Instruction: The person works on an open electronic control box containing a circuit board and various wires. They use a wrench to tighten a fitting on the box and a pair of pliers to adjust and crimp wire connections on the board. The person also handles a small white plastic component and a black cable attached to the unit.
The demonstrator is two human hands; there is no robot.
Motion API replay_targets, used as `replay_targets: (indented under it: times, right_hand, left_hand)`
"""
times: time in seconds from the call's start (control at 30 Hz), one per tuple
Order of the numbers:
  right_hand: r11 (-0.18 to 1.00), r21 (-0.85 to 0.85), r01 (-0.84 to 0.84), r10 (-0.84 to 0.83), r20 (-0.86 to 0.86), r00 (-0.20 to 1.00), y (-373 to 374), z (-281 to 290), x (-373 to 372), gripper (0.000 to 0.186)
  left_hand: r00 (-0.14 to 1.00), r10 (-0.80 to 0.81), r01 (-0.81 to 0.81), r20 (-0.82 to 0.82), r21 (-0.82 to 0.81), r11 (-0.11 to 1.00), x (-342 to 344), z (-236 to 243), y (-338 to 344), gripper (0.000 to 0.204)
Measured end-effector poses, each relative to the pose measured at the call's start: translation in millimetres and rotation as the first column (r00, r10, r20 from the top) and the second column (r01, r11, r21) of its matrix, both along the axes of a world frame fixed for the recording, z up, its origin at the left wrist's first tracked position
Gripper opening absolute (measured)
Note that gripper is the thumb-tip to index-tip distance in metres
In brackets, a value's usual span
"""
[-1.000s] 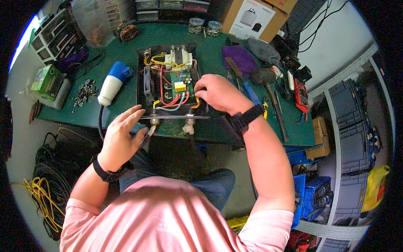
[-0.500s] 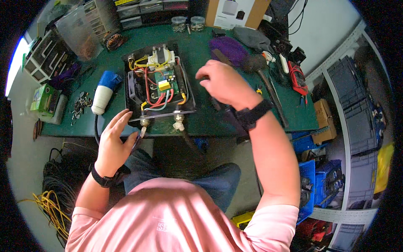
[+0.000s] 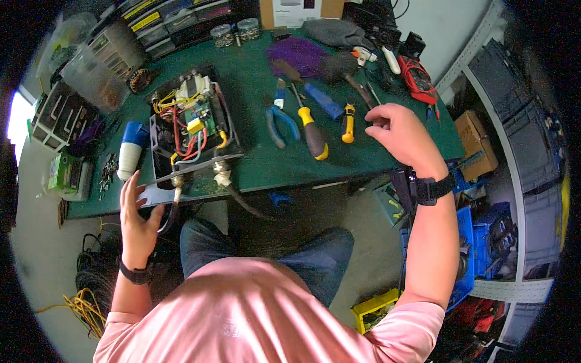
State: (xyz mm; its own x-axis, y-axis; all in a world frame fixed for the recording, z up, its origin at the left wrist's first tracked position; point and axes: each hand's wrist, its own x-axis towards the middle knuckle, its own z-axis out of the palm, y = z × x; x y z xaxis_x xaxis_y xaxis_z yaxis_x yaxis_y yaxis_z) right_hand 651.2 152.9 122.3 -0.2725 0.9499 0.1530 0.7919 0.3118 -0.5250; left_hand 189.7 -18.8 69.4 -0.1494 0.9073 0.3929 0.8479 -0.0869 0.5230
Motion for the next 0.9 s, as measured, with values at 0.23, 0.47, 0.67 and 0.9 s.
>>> replay_targets:
  times: [0.23,0.47,0.67,0.9]
  right_hand:
    - [0.961,0.149,0.234,-0.245,0.061,0.968,5,-3,46,0.022]
    - [0.964,0.064,0.258,-0.264,0.118,0.957,24,-22,75,0.02]
    - [0.948,-0.03,0.318,-0.287,0.351,0.891,26,-25,46,0.031]
    - [0.946,0.056,0.32,-0.309,0.46,0.832,25,-34,29,0.023]
  left_hand:
    - [0.997,0.075,-0.075,-0.001,0.044,0.996,-21,-4,-10,0.071]
    - [0.997,0.082,-0.081,-0.005,0.107,0.991,-32,-10,-10,0.059]
    - [0.995,0.094,-0.092,-0.015,0.104,0.99,-38,-11,-17,0.047]
    - [0.993,0.116,-0.113,-0.032,0.098,0.989,-48,-20,-20,0.042]
